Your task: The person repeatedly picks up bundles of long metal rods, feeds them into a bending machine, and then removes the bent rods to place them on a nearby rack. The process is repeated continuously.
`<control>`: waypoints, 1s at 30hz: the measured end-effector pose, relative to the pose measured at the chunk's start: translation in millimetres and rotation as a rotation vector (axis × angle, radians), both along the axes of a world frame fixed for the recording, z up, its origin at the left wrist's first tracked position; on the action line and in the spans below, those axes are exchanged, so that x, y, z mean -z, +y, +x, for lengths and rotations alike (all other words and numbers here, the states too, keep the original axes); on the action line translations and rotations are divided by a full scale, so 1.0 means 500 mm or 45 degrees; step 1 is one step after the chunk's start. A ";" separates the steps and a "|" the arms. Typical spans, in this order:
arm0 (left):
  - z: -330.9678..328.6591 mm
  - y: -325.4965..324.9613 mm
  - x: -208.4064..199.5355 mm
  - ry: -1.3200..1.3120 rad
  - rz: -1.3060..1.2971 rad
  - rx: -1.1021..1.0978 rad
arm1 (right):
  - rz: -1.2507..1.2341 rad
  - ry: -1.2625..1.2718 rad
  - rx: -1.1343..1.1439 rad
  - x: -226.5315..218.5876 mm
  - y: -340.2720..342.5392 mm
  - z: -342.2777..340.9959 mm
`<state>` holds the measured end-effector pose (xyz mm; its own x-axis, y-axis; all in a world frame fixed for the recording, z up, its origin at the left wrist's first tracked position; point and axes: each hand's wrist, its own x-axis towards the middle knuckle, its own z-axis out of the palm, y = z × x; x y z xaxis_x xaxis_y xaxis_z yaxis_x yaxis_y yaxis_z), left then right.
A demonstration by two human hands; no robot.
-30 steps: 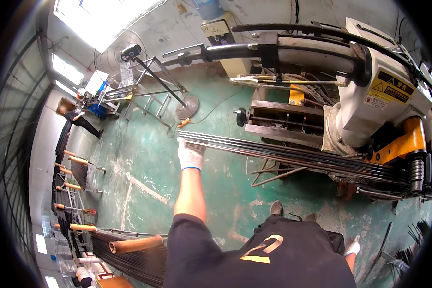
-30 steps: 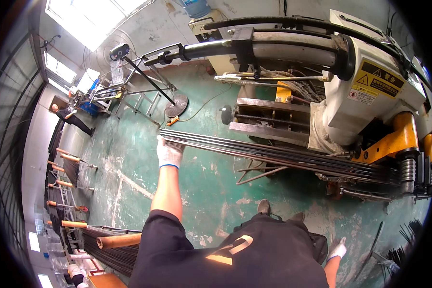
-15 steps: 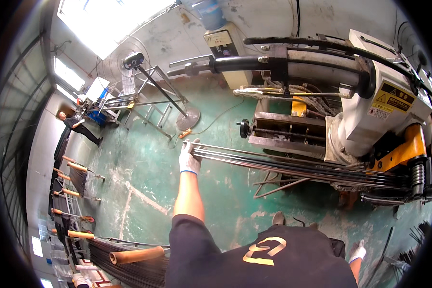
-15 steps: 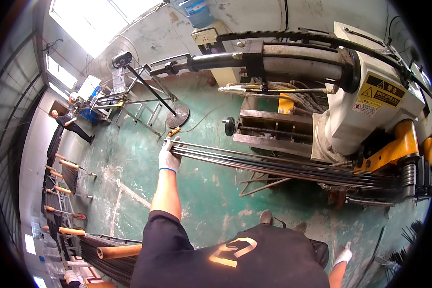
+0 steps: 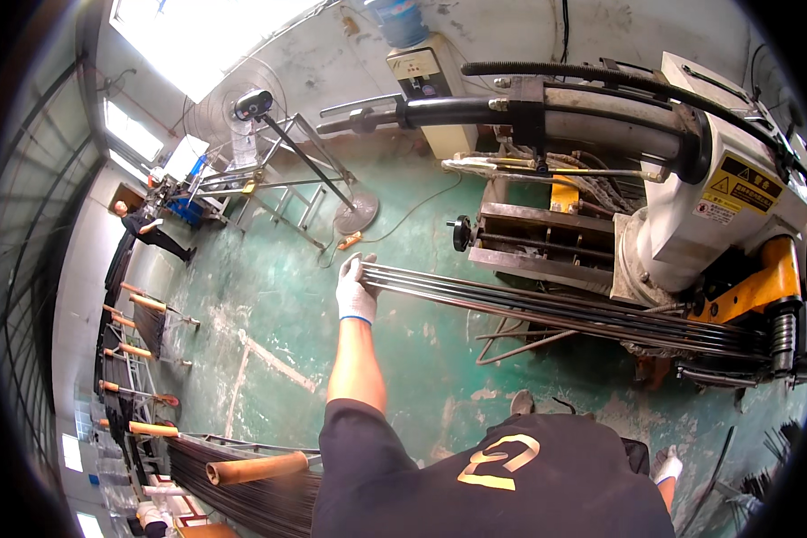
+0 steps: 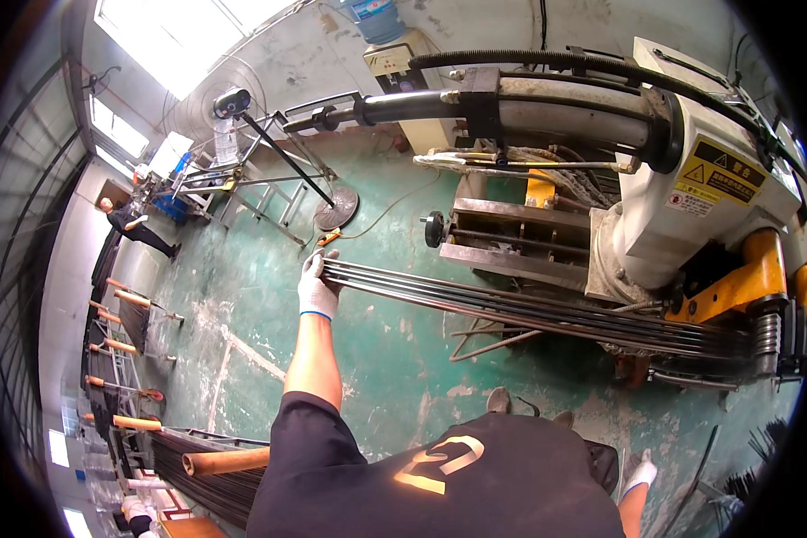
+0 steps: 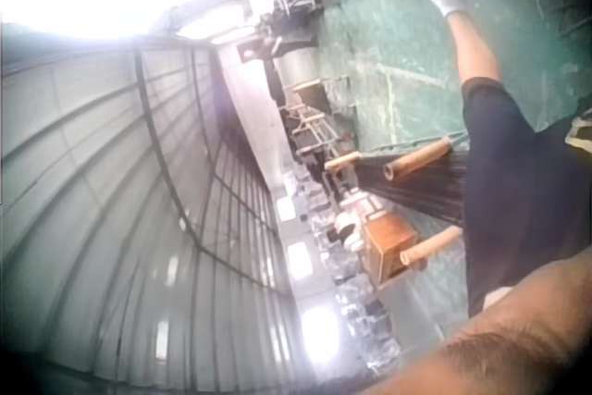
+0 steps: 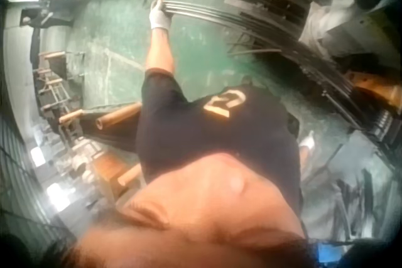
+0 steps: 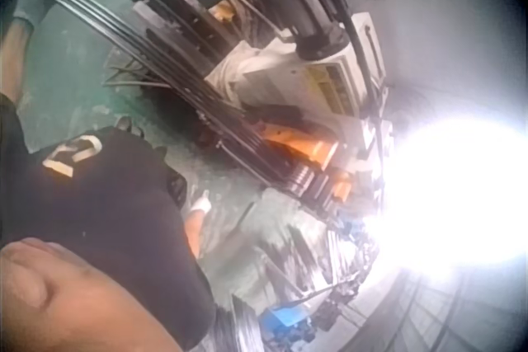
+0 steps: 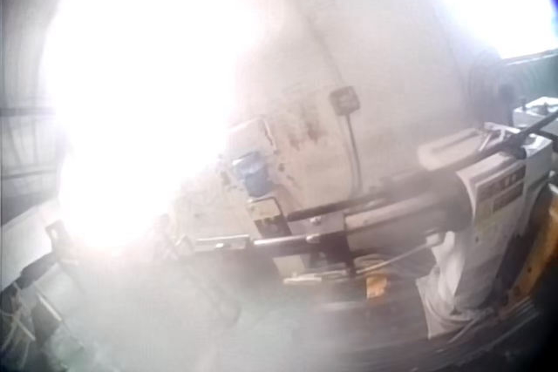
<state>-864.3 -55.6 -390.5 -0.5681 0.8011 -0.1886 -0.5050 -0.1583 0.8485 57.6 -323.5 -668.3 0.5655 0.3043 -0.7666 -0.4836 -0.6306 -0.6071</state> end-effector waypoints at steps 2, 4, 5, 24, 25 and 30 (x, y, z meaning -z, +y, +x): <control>0.001 0.007 0.008 -0.110 0.088 -0.064 | 0.016 0.036 -0.118 0.005 -0.004 0.024; 0.005 0.016 0.016 -0.219 0.186 -0.156 | -0.019 0.026 -0.262 0.005 -0.001 0.034; 0.006 0.019 0.020 -0.266 0.240 -0.217 | -0.030 -0.014 -0.220 -0.004 0.015 0.008; 0.032 0.004 0.024 -0.185 -0.029 -0.320 | -0.062 -0.113 -0.210 0.005 -0.041 -0.006; 0.029 0.002 0.027 -0.201 -0.026 -0.336 | -0.055 -0.120 -0.206 0.017 -0.047 -0.003; 0.055 0.009 0.017 -0.221 -0.020 -0.352 | -0.012 -0.192 -0.268 0.070 -0.080 0.037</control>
<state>-836.8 -51.3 -399.1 -0.7221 0.6169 -0.3130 -0.5820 -0.2972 0.7570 75.9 -363.6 -703.3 0.5987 0.4208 -0.6815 -0.2453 -0.7136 -0.6562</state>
